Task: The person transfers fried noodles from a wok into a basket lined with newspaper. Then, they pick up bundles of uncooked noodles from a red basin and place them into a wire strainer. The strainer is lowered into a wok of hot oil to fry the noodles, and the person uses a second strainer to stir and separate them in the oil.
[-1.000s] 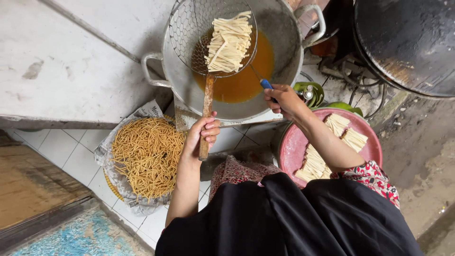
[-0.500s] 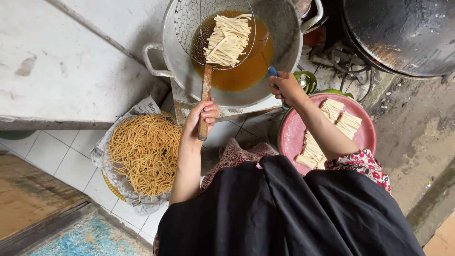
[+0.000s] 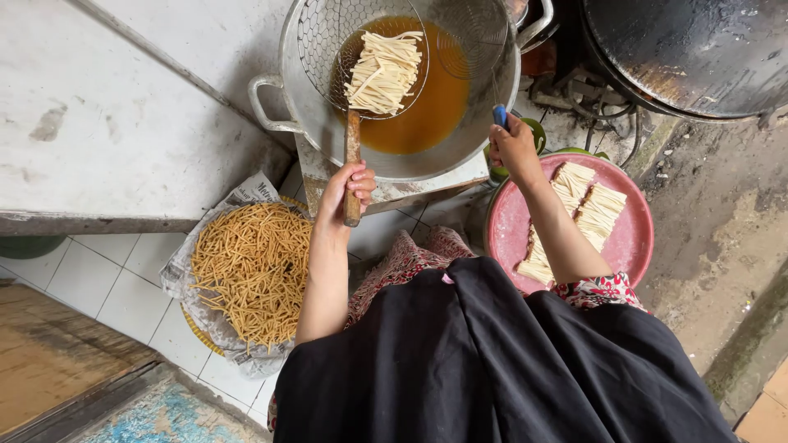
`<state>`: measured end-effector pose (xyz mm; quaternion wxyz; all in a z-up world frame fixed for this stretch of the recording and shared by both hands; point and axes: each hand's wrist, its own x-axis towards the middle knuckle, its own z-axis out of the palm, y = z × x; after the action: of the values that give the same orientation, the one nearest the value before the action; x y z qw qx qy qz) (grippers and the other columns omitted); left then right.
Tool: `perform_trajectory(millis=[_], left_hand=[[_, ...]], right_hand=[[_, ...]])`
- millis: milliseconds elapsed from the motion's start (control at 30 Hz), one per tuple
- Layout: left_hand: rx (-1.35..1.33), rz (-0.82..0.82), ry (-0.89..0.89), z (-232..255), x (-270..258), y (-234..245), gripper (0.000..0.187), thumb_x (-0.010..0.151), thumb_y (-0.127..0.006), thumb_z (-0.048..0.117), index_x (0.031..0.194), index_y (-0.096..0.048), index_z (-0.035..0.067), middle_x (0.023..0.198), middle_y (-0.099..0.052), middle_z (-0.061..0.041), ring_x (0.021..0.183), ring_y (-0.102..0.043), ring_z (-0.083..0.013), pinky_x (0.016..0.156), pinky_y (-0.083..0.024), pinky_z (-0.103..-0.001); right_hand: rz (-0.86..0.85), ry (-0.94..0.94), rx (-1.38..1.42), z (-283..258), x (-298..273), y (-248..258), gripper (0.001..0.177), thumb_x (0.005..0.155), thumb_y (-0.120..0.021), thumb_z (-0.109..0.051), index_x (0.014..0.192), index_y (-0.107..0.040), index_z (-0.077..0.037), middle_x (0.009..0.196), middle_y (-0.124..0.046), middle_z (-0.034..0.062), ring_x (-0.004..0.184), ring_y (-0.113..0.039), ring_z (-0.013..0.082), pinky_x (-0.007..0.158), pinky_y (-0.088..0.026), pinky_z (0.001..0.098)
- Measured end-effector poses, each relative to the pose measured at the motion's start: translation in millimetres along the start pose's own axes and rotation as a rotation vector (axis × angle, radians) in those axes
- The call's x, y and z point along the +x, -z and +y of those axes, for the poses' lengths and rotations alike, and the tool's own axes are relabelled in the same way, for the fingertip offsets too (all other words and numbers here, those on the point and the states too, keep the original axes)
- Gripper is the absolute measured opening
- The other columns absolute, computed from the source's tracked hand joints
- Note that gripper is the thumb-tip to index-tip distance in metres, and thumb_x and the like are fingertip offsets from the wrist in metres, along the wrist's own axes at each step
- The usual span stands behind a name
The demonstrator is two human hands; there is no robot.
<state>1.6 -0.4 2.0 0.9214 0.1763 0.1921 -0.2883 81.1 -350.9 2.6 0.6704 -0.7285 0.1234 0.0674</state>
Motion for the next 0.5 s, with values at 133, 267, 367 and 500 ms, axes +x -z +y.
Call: perform_trajectory(millis=[133,267,367,500], left_hand=[[0.021,0.017,-0.003,1.5,4.0,-4.4,0.008,0.101,-0.055,0.01,0.106,-0.053,0.016,0.076,-0.034,0.012,0.059,-0.041,0.0042,0.053,-0.045,-0.01],[-0.034,0.012,0.006,2.5,17.6,1.6,0.007,0.101,-0.055,0.009,0.105,-0.052,0.014,0.077,-0.035,0.011,0.06,-0.043,0.0035,0.053,-0.047,-0.011],[-0.07,0.015,0.029,2.8,23.7,2.4,0.009,0.101,-0.055,0.009,0.095,-0.049,0.013,0.076,-0.035,0.01,0.06,-0.044,0.0029,0.054,-0.048,-0.011],[-0.091,0.021,0.051,4.6,42.3,16.9,0.012,0.1,-0.056,0.008,0.092,-0.048,0.013,0.076,-0.035,0.01,0.06,-0.045,0.0032,0.055,-0.048,-0.01]], right_hand=[[0.03,0.04,-0.016,6.9,5.0,2.6,0.05,0.1,-0.052,-0.005,0.141,-0.038,0.02,0.073,-0.052,0.0132,0.044,-0.049,0.0145,0.036,-0.045,0.0351],[0.061,0.046,-0.004,1.5,-0.3,2.7,0.051,0.101,-0.053,-0.007,0.142,-0.038,0.02,0.074,-0.053,0.0142,0.045,-0.05,0.0146,0.037,-0.045,0.0343],[0.053,0.05,0.018,-2.2,-8.7,5.4,0.052,0.1,-0.052,-0.006,0.143,-0.038,0.018,0.073,-0.052,0.0133,0.043,-0.05,0.015,0.035,-0.043,0.0358],[0.053,0.039,0.025,12.8,-5.2,9.2,0.053,0.1,-0.053,-0.007,0.144,-0.037,0.017,0.073,-0.053,0.0132,0.043,-0.051,0.0147,0.034,-0.044,0.0353]])
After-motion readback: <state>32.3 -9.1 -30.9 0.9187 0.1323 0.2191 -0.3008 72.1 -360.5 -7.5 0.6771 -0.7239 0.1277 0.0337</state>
